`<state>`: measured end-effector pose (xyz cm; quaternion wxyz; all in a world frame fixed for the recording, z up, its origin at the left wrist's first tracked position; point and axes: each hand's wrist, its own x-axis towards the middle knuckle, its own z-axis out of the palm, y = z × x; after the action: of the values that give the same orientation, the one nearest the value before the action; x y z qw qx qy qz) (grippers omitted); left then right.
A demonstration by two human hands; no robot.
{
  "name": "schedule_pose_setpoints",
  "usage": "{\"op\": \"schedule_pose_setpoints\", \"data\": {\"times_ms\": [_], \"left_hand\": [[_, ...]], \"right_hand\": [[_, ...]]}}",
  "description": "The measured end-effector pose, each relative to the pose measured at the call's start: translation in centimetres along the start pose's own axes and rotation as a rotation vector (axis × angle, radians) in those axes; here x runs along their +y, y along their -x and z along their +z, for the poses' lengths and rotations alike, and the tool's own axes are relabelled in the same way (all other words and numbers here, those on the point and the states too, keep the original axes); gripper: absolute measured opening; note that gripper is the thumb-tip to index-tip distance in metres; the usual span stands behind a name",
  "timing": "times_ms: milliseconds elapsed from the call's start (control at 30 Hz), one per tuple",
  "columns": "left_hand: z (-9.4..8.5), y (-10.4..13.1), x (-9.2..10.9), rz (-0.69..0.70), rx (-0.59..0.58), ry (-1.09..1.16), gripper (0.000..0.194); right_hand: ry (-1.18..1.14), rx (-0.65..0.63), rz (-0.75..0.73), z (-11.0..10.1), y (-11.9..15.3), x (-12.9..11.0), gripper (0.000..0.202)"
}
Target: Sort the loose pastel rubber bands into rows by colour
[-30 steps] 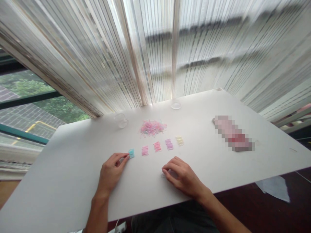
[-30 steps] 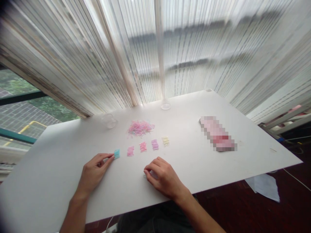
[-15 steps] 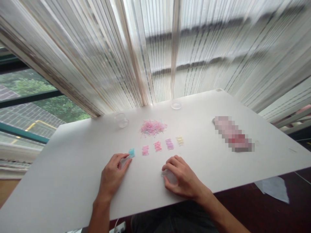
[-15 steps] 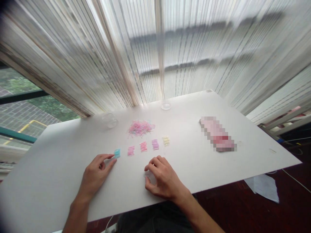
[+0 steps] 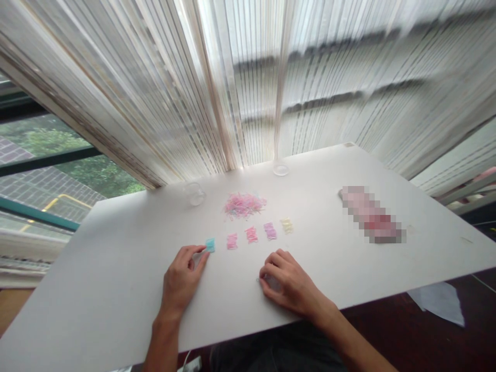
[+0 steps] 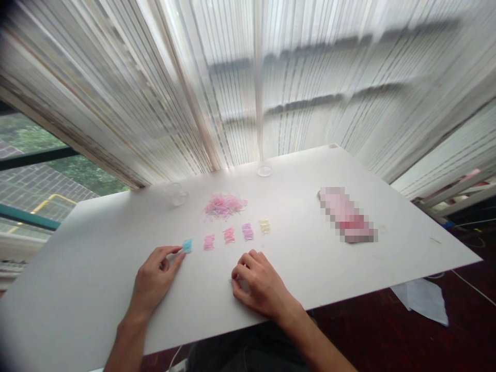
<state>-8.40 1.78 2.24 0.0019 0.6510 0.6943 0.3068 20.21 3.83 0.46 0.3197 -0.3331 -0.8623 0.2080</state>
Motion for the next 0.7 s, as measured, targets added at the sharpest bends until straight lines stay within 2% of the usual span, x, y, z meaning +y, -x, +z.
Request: {"op": "schedule_pose_setpoints", "data": {"times_ms": [100, 167, 300, 367, 500, 700], "left_hand": [[-0.2, 0.5, 0.7, -0.004, 0.015, 0.003, 0.034], [-0.2, 1.3, 1.9, 0.011, -0.007, 0.033, 0.029], [0.5, 3.3, 5.5, 0.141, -0.276, 0.217, 0.021], [1.2, 4.0, 7.1, 0.196, -0.359, 0.270, 0.021], [2.1, 4.2, 8.7, 0.215, -0.348, 0.338, 0.015], [2.3, 3.9, 8.4, 0.222, -0.344, 0.406, 0.013]], "right_hand": [[0.006, 0.003, -0.010, 0.2, 0.0, 0.1, 0.013], [-0.011, 0.014, -0.014, 0.2, 0.0, 0.2, 0.013], [-0.065, 0.041, -0.013, 0.1, 0.1, 0.3, 0.012], [-0.089, 0.056, -0.010, 0.0, 0.1, 0.3, 0.012], [-0.135, 0.070, -0.012, -0.1, 0.1, 0.3, 0.011], [-0.173, 0.091, -0.005, -0.3, 0.1, 0.2, 0.010]]}}
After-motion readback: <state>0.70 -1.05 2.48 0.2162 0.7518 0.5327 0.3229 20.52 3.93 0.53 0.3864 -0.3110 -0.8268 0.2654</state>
